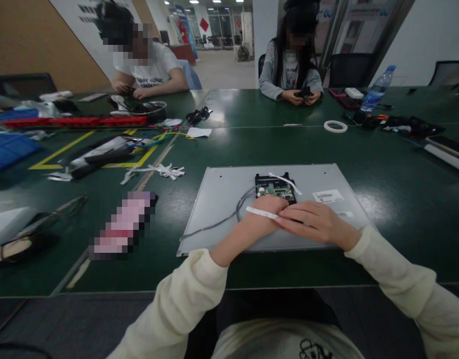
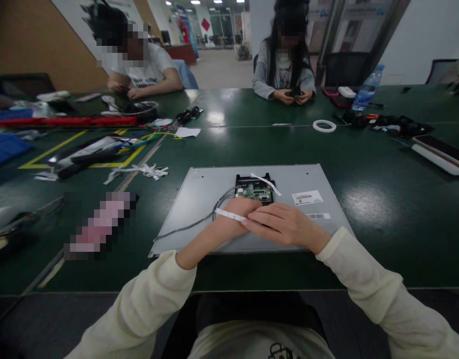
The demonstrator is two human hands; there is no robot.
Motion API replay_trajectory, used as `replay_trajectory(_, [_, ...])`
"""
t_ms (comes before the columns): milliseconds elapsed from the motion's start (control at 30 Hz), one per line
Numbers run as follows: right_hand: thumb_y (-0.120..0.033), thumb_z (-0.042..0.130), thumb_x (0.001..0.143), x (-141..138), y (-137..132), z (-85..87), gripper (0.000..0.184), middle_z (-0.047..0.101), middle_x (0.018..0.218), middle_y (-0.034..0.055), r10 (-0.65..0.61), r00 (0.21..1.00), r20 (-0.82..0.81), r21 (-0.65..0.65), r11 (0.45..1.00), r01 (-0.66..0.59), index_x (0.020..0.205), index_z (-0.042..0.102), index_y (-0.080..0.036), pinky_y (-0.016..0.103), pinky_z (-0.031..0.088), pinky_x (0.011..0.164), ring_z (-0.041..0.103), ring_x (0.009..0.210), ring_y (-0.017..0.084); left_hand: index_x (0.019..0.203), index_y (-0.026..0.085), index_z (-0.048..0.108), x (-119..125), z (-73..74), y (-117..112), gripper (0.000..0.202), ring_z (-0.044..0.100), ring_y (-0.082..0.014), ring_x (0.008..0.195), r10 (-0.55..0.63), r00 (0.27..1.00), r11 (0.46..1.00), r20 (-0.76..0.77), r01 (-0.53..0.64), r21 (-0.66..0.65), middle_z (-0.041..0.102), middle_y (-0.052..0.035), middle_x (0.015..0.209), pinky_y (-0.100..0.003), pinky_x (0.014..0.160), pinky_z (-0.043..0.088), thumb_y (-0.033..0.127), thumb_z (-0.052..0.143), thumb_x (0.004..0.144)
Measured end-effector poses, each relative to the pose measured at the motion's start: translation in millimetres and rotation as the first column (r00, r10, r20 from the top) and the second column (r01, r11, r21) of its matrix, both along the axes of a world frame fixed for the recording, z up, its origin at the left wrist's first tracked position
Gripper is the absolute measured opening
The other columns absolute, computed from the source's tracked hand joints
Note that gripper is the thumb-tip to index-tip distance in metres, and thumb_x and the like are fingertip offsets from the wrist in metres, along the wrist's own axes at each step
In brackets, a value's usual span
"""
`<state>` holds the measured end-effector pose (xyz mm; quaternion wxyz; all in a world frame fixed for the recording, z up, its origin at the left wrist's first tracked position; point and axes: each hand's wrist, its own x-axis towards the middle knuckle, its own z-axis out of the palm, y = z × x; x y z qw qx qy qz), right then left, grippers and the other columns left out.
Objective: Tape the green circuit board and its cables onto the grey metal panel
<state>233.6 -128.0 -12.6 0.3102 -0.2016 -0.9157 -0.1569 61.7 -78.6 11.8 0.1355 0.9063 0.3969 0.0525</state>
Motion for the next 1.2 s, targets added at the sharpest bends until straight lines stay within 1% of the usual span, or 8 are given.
replay_trajectory(100, [-0.007, 0.057, 0.084, 0, -2, 2.0, 0.040, 0.064, 0.112, 0.0116, 0.004, 1.000, -0.011, -0.011, 1.000, -0.004, 0.123, 0.055, -0.011, 0.033, 0.053, 0.085, 0.056, 0.111, 0.018, 0.075, 0.016, 0.065, -3, -1.1, 2, 0.015, 0.062, -0.0189, 0.068, -0.173, 0.985, 0.985, -0.023, 0.173, 0.007, 0.067, -0.0054, 0.071, -0.027, 0.062, 0.045, 0.021, 0.052, 0.079])
replay_trajectory(367, [-0.011, 0.055, 0.086, -6, -15, 8.9, 0.029, 0.068, 0.106, 0.0084, 0.117, 0.993, -0.010, 0.076, 0.990, -0.116, 0.114, 0.061, -0.013, 0.030, 0.056, 0.079, 0.063, 0.099, 0.016, 0.072, 0.016, 0.062, -11, 1.7, -22, 0.013, 0.057, -0.0161, 0.062, -0.187, 0.982, 0.982, 0.032, 0.188, -0.019, 0.065, -0.0033, 0.069, -0.025, 0.057, 0.040, 0.017, 0.050, 0.077])
replay_trajectory(633, [-0.009, 0.057, 0.085, -14, -30, 23.5, 0.028, 0.069, 0.102, 0.0071, 0.088, 0.983, -0.160, -0.086, 0.991, -0.103, 0.113, 0.062, -0.013, 0.028, 0.056, 0.078, 0.064, 0.095, 0.014, 0.071, 0.015, 0.062, -27, 2.4, -46, 0.020, 0.059, -0.0183, 0.062, -0.053, 0.998, 0.998, -0.027, 0.054, 0.021, 0.063, -0.0065, 0.066, -0.026, 0.056, 0.040, 0.019, 0.046, 0.083])
replay_trajectory(833, [-0.010, 0.060, 0.083, -26, -26, 25.1, 0.027, 0.070, 0.101, 0.0045, 0.125, 0.962, -0.243, -0.082, 0.985, -0.149, 0.109, 0.064, -0.016, 0.024, 0.055, 0.078, 0.065, 0.094, 0.012, 0.075, 0.016, 0.063, -41, -2.0, -60, 0.021, 0.060, -0.0182, 0.065, 0.104, 0.994, 0.993, -0.040, -0.101, 0.068, 0.065, -0.0068, 0.069, -0.027, 0.059, 0.041, 0.022, 0.045, 0.085])
replay_trajectory(900, [-0.013, 0.059, 0.084, -29, -19, 26.2, 0.020, 0.071, 0.096, 0.0023, 0.051, 0.946, -0.319, -0.097, 0.992, -0.086, 0.103, 0.066, -0.018, 0.021, 0.054, 0.075, 0.066, 0.088, 0.010, 0.071, 0.016, 0.062, -50, -1.9, -62, 0.023, 0.059, -0.0162, 0.064, 0.117, 0.993, 0.992, 0.009, -0.118, 0.044, 0.063, -0.0042, 0.066, -0.025, 0.060, 0.040, 0.027, 0.047, 0.086])
replay_trajectory(1033, [-0.015, 0.060, 0.084, -28, 4, 31.4, 0.013, 0.072, 0.088, 0.0016, -0.224, 0.874, -0.432, -0.062, 0.974, 0.219, 0.095, 0.068, -0.018, 0.020, 0.051, 0.071, 0.067, 0.080, 0.011, 0.074, 0.019, 0.059, -74, -3.1, -57, 0.022, 0.057, -0.0142, 0.060, 0.173, 0.980, 0.985, 0.101, -0.171, -0.031, 0.062, -0.0003, 0.065, -0.024, 0.057, 0.040, 0.029, 0.047, 0.088])
replay_trajectory(1133, [-0.017, 0.058, 0.085, -30, 24, 31.9, 0.014, 0.071, 0.090, 0.0033, -0.272, 0.900, -0.341, 0.075, 0.946, 0.315, 0.095, 0.067, -0.016, 0.023, 0.048, 0.071, 0.066, 0.079, 0.013, 0.094, 0.018, 0.059, -89, -9.9, -48, 0.015, 0.061, -0.0187, 0.084, 0.264, 0.942, 0.949, 0.209, -0.292, 0.116, 0.066, -0.0048, 0.089, -0.031, 0.076, 0.045, 0.022, 0.047, 0.086])
replay_trajectory(1200, [-0.017, 0.055, 0.087, -37, 36, 29.7, 0.016, 0.071, 0.092, 0.0052, -0.296, 0.925, -0.238, 0.137, 0.933, 0.334, 0.098, 0.066, -0.015, 0.025, 0.046, 0.072, 0.065, 0.082, 0.014, 0.111, 0.018, 0.055, -94, -17.3, -43, 0.026, 0.056, -0.0224, 0.106, 0.237, 0.942, 0.938, 0.238, -0.286, 0.197, 0.062, -0.0082, 0.113, -0.037, 0.091, 0.042, 0.022, 0.050, 0.085])
